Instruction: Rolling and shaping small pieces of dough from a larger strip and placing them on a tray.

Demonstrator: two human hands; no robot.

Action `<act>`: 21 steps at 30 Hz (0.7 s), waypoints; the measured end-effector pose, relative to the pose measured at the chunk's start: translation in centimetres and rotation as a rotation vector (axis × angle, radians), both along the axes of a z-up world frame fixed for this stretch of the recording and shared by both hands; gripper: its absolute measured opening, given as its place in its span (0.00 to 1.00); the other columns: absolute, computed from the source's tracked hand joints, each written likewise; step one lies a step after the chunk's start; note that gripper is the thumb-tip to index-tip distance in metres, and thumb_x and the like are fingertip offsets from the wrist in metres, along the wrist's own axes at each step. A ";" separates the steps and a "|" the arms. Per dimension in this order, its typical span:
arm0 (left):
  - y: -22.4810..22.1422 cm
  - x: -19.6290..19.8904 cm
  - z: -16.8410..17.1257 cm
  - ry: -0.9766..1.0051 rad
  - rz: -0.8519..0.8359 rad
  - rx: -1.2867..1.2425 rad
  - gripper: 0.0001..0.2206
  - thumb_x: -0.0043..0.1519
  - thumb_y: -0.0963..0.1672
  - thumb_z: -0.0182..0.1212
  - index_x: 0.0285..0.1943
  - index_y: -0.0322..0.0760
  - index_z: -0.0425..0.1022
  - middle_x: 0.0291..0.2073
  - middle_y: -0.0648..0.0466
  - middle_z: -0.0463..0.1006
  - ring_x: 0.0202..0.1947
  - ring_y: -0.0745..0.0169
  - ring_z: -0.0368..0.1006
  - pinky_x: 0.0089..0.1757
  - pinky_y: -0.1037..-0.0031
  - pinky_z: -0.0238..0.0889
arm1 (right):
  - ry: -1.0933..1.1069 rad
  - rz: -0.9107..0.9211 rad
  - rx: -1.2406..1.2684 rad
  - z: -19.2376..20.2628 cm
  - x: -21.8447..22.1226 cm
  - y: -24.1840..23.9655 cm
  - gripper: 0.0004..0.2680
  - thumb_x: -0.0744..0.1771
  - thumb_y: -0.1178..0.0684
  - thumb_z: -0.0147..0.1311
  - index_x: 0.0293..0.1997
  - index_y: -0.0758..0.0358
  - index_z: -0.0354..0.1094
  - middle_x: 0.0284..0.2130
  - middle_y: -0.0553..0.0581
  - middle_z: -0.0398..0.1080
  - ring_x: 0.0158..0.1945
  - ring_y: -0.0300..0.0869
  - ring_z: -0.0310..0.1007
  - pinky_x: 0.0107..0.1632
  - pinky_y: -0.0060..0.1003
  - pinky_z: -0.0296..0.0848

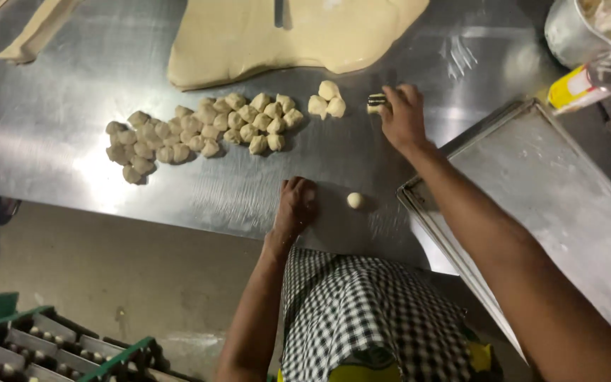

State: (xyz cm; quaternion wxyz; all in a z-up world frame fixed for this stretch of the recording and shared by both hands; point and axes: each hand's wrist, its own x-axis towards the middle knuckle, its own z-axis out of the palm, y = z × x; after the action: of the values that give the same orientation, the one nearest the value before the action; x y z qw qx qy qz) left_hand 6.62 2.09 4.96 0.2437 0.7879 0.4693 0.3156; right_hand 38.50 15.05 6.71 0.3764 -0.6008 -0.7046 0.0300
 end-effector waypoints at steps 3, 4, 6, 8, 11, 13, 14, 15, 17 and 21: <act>-0.4 1.0 2.1 -0.057 0.122 -0.071 0.16 0.53 0.38 0.64 0.52 0.34 0.76 0.50 0.44 0.76 0.49 0.39 0.67 0.51 0.56 0.65 | -0.118 0.093 -0.096 -1.6 0.8 3.1 0.11 0.65 0.57 0.62 0.52 0.63 0.73 0.49 0.65 0.64 0.52 0.61 0.60 0.54 0.54 0.64; -0.5 1.0 1.8 -0.062 0.137 -0.072 0.16 0.53 0.38 0.64 0.52 0.34 0.76 0.50 0.44 0.76 0.49 0.39 0.67 0.51 0.56 0.65 | -0.123 0.109 -0.096 -0.9 0.6 2.8 0.11 0.65 0.57 0.62 0.52 0.63 0.73 0.49 0.65 0.64 0.52 0.61 0.60 0.54 0.54 0.64; -0.6 0.6 1.0 -0.038 0.128 -0.048 0.16 0.54 0.39 0.67 0.52 0.37 0.78 0.50 0.46 0.77 0.50 0.40 0.69 0.51 0.57 0.67 | -0.031 0.087 -0.123 0.0 -0.4 2.5 0.05 0.65 0.60 0.62 0.42 0.63 0.73 0.47 0.60 0.66 0.54 0.57 0.63 0.57 0.50 0.66; -0.4 -0.3 1.7 -0.058 0.104 -0.036 0.19 0.50 0.40 0.69 0.53 0.38 0.78 0.49 0.45 0.76 0.50 0.41 0.70 0.51 0.57 0.66 | -0.057 0.104 -0.042 0.5 -1.1 1.3 0.05 0.65 0.61 0.62 0.41 0.62 0.72 0.44 0.60 0.68 0.52 0.56 0.66 0.55 0.48 0.68; -0.2 -1.9 1.9 -0.069 0.001 -0.068 0.26 0.49 0.39 0.71 0.60 0.38 0.74 0.52 0.46 0.77 0.52 0.42 0.72 0.55 0.55 0.64 | 0.151 0.107 -0.070 2.1 -3.3 -3.7 0.03 0.68 0.64 0.57 0.41 0.64 0.69 0.39 0.58 0.71 0.43 0.51 0.72 0.47 0.42 0.72; 0.7 -3.2 1.7 -0.067 -0.056 -0.098 0.29 0.52 0.38 0.69 0.66 0.38 0.71 0.55 0.46 0.78 0.55 0.44 0.73 0.58 0.55 0.62 | 0.375 0.108 -0.166 3.9 -5.6 -7.8 0.02 0.71 0.65 0.53 0.43 0.65 0.67 0.37 0.58 0.72 0.36 0.46 0.75 0.40 0.37 0.74; 1.1 -3.8 1.4 -0.122 -0.117 -0.116 0.32 0.55 0.38 0.69 0.72 0.40 0.66 0.56 0.48 0.79 0.57 0.45 0.73 0.58 0.57 0.64 | 0.397 0.190 -0.223 4.7 -7.1 -10.2 0.02 0.71 0.65 0.52 0.46 0.65 0.68 0.35 0.57 0.72 0.35 0.44 0.76 0.39 0.36 0.75; 1.5 -4.5 1.2 -0.178 -0.179 -0.137 0.36 0.58 0.38 0.69 0.77 0.42 0.60 0.57 0.50 0.80 0.58 0.46 0.73 0.58 0.59 0.66 | 0.420 0.268 -0.285 5.5 -8.6 -12.8 0.04 0.71 0.65 0.50 0.48 0.66 0.69 0.33 0.56 0.72 0.34 0.41 0.76 0.38 0.34 0.76; 2.4 -5.6 2.0 -0.219 -0.227 -0.191 0.38 0.56 0.38 0.69 0.78 0.42 0.58 0.56 0.50 0.80 0.57 0.47 0.74 0.57 0.59 0.67 | 0.345 0.241 -0.288 5.7 -11.6 -14.8 0.03 0.69 0.64 0.54 0.46 0.66 0.70 0.35 0.57 0.72 0.33 0.42 0.76 0.37 0.35 0.75; 4.3 -6.6 2.1 -0.351 -0.362 -0.383 0.41 0.55 0.37 0.67 0.80 0.42 0.53 0.55 0.51 0.80 0.56 0.49 0.77 0.54 0.62 0.71 | 0.161 0.188 -0.190 5.4 -16.4 -16.2 0.04 0.65 0.65 0.60 0.42 0.65 0.74 0.40 0.61 0.73 0.37 0.49 0.76 0.35 0.39 0.74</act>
State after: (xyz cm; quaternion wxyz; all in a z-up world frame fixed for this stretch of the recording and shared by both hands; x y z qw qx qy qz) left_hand 0.04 6.34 7.03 0.5172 0.7317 0.3233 0.3041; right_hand 22.14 -1.13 12.16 0.3687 -0.5607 -0.7192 0.1797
